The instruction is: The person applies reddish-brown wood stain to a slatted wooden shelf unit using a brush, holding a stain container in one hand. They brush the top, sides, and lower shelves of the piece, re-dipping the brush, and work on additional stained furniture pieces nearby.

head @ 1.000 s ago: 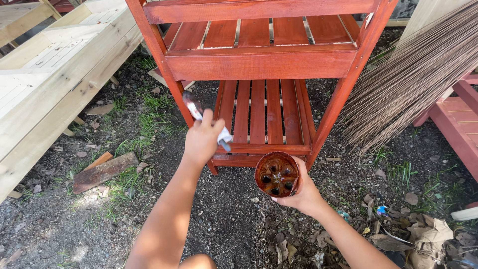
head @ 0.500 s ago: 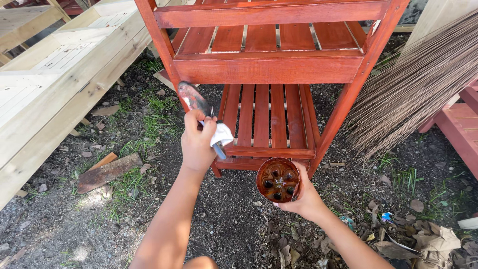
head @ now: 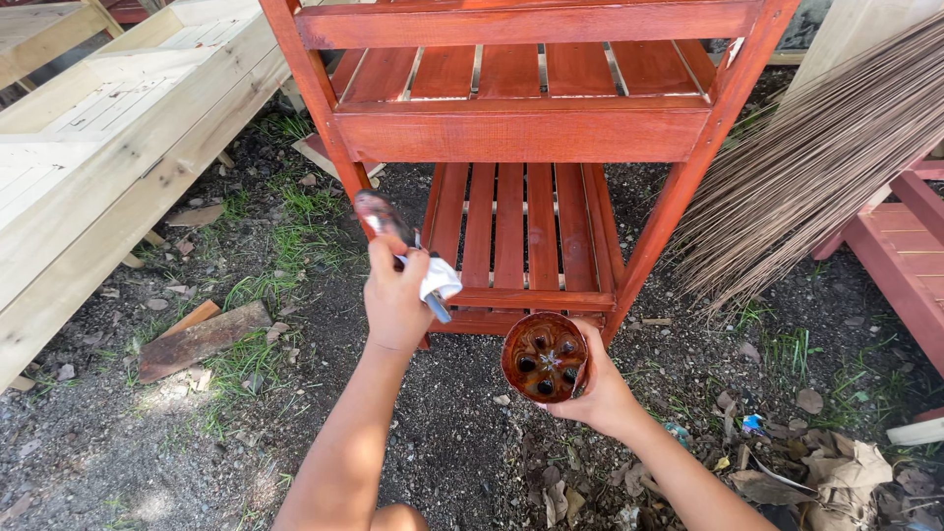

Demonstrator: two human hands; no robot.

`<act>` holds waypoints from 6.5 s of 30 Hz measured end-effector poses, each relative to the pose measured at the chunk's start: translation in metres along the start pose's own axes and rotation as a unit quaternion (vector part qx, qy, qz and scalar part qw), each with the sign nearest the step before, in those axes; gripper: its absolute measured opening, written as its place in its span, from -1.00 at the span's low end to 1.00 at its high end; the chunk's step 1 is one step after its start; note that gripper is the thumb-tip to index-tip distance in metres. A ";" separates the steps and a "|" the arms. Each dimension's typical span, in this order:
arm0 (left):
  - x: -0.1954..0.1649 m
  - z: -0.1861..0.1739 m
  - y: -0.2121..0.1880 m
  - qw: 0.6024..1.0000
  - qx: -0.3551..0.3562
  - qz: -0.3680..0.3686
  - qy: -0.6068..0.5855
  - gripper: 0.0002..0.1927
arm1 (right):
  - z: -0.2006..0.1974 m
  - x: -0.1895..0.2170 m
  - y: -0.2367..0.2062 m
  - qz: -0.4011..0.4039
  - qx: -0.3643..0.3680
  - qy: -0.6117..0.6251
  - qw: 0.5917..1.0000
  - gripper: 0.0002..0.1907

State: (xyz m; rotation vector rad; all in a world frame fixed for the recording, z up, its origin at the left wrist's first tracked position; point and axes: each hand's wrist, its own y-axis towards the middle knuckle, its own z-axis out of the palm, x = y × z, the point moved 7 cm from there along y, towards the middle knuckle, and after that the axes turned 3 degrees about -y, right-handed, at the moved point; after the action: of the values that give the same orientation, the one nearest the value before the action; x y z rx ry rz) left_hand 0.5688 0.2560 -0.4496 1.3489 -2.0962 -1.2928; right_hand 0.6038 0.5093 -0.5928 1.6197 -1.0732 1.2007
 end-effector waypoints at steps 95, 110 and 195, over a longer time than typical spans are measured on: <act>0.020 0.008 -0.007 0.694 -0.056 -0.484 -0.530 -0.61 | -0.040 -0.010 -0.016 0.012 -0.086 0.006 0.996 0.17; -0.153 0.099 0.038 0.985 -0.128 0.086 -0.081 -0.65 | -0.131 0.011 -0.057 -0.066 -0.210 -0.046 0.974 0.16; 0.033 0.052 -0.039 0.950 0.201 0.162 0.178 -0.72 | -0.061 -0.019 -0.008 -0.019 -0.154 -0.017 0.988 0.12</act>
State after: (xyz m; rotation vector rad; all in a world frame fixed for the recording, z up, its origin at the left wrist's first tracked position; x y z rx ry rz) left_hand 0.5390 0.2489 -0.5156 1.2017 -2.2595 -0.4636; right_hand 0.5925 0.5724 -0.6000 1.4185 -1.1814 0.9329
